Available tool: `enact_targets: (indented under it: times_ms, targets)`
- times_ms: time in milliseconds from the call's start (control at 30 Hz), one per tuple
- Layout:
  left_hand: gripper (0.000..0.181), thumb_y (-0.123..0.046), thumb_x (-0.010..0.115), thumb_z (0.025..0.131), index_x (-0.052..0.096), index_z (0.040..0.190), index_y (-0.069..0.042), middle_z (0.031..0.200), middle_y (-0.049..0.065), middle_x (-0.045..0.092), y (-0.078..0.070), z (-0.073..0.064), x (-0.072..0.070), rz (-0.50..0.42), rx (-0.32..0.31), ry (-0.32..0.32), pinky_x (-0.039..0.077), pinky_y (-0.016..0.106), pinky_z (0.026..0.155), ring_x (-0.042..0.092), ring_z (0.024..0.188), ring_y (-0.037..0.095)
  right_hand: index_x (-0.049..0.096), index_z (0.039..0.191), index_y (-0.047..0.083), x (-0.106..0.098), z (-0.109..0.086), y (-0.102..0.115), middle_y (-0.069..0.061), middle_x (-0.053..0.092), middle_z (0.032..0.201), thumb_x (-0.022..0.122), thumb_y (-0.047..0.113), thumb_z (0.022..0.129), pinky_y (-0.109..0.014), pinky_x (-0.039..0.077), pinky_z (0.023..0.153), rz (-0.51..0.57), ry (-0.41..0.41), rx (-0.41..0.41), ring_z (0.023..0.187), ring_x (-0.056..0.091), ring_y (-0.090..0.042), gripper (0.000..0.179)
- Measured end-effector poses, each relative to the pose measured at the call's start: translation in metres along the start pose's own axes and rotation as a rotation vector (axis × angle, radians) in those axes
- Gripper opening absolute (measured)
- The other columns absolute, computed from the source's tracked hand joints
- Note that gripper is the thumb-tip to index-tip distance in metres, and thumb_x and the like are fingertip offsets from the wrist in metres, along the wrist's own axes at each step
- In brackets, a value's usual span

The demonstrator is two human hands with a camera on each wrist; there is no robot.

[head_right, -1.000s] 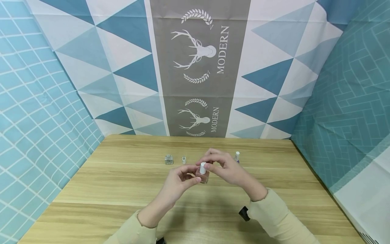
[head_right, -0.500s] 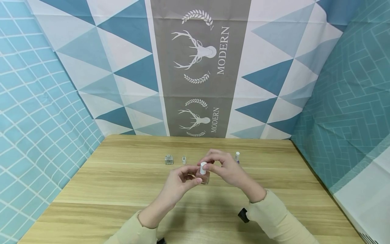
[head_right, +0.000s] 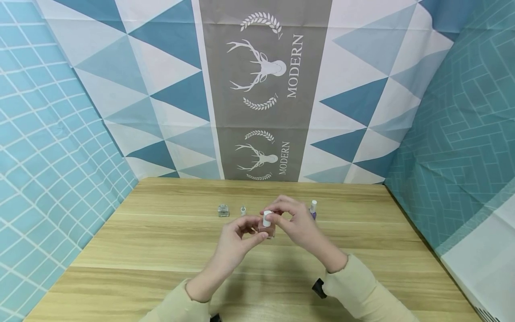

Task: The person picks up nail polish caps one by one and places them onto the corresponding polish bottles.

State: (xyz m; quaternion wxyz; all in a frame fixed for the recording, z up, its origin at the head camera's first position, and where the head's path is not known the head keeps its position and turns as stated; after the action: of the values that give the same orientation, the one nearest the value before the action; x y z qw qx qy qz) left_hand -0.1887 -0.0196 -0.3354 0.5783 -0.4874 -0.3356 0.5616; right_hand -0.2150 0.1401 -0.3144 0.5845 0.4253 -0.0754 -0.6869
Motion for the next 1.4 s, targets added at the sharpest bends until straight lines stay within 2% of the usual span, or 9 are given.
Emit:
enact_targets:
  times_ms: [133, 367, 500, 733, 933, 1033, 1133, 1267, 1400]
  targets:
    - [0.027, -0.003, 0.077, 0.075, 0.068, 0.100, -0.001, 0.090, 0.010, 0.070, -0.011, -0.003, -0.001, 0.004, -0.004, -0.036, 0.050, 0.039, 0.079, 0.060, 0.084, 0.020, 0.072, 0.094, 0.010, 0.001, 0.000, 0.003, 0.004, 0.064, 0.085, 0.069, 0.003, 0.082, -0.024, 0.047, 0.066, -0.031, -0.040, 0.004, 0.076, 0.056, -0.008, 0.014]
    - [0.028, -0.016, 0.081, 0.073, 0.070, 0.099, -0.010, 0.090, 0.000, 0.070, 0.020, 0.003, 0.003, 0.032, 0.038, -0.096, 0.050, 0.031, 0.076, 0.060, 0.083, 0.023, 0.072, 0.096, 0.009, 0.003, -0.001, 0.007, 0.001, 0.063, 0.085, 0.068, 0.002, 0.082, -0.024, 0.046, 0.066, -0.045, -0.063, 0.014, 0.076, 0.056, -0.007, 0.016]
    - [0.028, -0.017, 0.081, 0.072, 0.070, 0.098, -0.011, 0.090, -0.001, 0.070, 0.020, 0.003, 0.003, 0.064, 0.053, -0.110, 0.049, 0.033, 0.077, 0.060, 0.083, 0.017, 0.072, 0.096, 0.009, 0.003, -0.001, 0.008, 0.002, 0.062, 0.085, 0.069, 0.002, 0.081, -0.024, 0.045, 0.066, -0.051, -0.068, 0.013, 0.076, 0.055, -0.007, 0.017]
    - [0.027, -0.017, 0.080, 0.074, 0.069, 0.098, -0.015, 0.090, -0.005, 0.069, 0.019, 0.003, 0.003, 0.140, 0.131, -0.106, 0.048, 0.032, 0.079, 0.060, 0.084, 0.013, 0.071, 0.095, 0.012, 0.001, -0.001, 0.008, 0.003, 0.061, 0.087, 0.070, 0.001, 0.079, -0.024, 0.046, 0.069, -0.022, -0.008, -0.024, 0.082, 0.057, -0.007, 0.019]
    - [0.030, -0.022, 0.079, 0.076, 0.069, 0.103, -0.018, 0.097, -0.008, 0.069, 0.015, 0.003, 0.003, 0.152, 0.175, -0.085, 0.048, 0.031, 0.079, 0.060, 0.086, 0.011, 0.069, 0.097, 0.015, -0.004, 0.001, 0.007, 0.005, 0.060, 0.094, 0.066, 0.002, 0.084, -0.026, 0.048, 0.077, -0.003, 0.049, -0.020, 0.090, 0.057, -0.009, 0.019]
    - [0.035, -0.025, 0.078, 0.077, 0.067, 0.110, -0.020, 0.104, -0.008, 0.069, 0.013, 0.004, 0.002, 0.149, 0.207, -0.061, 0.048, 0.030, 0.079, 0.061, 0.090, 0.012, 0.069, 0.097, 0.015, -0.008, 0.002, 0.008, 0.005, 0.060, 0.096, 0.065, 0.004, 0.086, -0.026, 0.047, 0.079, -0.002, 0.041, -0.011, 0.093, 0.057, -0.009, 0.016]
    - [0.041, -0.023, 0.077, 0.079, 0.064, 0.117, -0.020, 0.109, -0.007, 0.067, 0.012, 0.004, 0.001, 0.143, 0.229, -0.033, 0.047, 0.030, 0.081, 0.061, 0.094, 0.015, 0.069, 0.097, 0.014, -0.015, 0.002, 0.008, 0.004, 0.059, 0.097, 0.065, 0.004, 0.086, -0.024, 0.046, 0.070, -0.025, 0.013, 0.002, 0.094, 0.054, -0.009, 0.016]
    - [0.046, -0.018, 0.077, 0.079, 0.060, 0.122, -0.021, 0.113, -0.006, 0.066, 0.010, 0.005, -0.006, 0.146, 0.242, -0.029, 0.046, 0.031, 0.083, 0.060, 0.099, 0.017, 0.069, 0.097, 0.015, -0.026, 0.002, 0.007, 0.003, 0.059, 0.098, 0.065, 0.000, 0.085, -0.022, 0.043, 0.068, -0.068, -0.024, 0.026, 0.095, 0.052, -0.008, 0.020]
    - [0.048, -0.015, 0.077, 0.078, 0.060, 0.123, -0.021, 0.115, -0.005, 0.065, 0.008, 0.008, -0.016, 0.151, 0.252, -0.055, 0.046, 0.033, 0.085, 0.058, 0.104, 0.017, 0.069, 0.099, 0.014, -0.036, 0.000, 0.006, 0.003, 0.059, 0.100, 0.064, -0.002, 0.085, -0.020, 0.043, 0.078, -0.105, -0.046, 0.041, 0.096, 0.053, -0.007, 0.022]
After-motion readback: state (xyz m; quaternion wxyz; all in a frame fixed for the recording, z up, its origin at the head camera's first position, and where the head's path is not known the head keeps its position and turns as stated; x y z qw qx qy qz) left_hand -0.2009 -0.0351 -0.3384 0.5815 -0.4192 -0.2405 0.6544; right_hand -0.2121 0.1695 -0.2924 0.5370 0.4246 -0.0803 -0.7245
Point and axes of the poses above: each hand's wrist, its own z-axis towards the middle knuckle, its own x-axis out of the palm, y = z × x, the point moved 4 cm from there along z, towards the middle knuckle
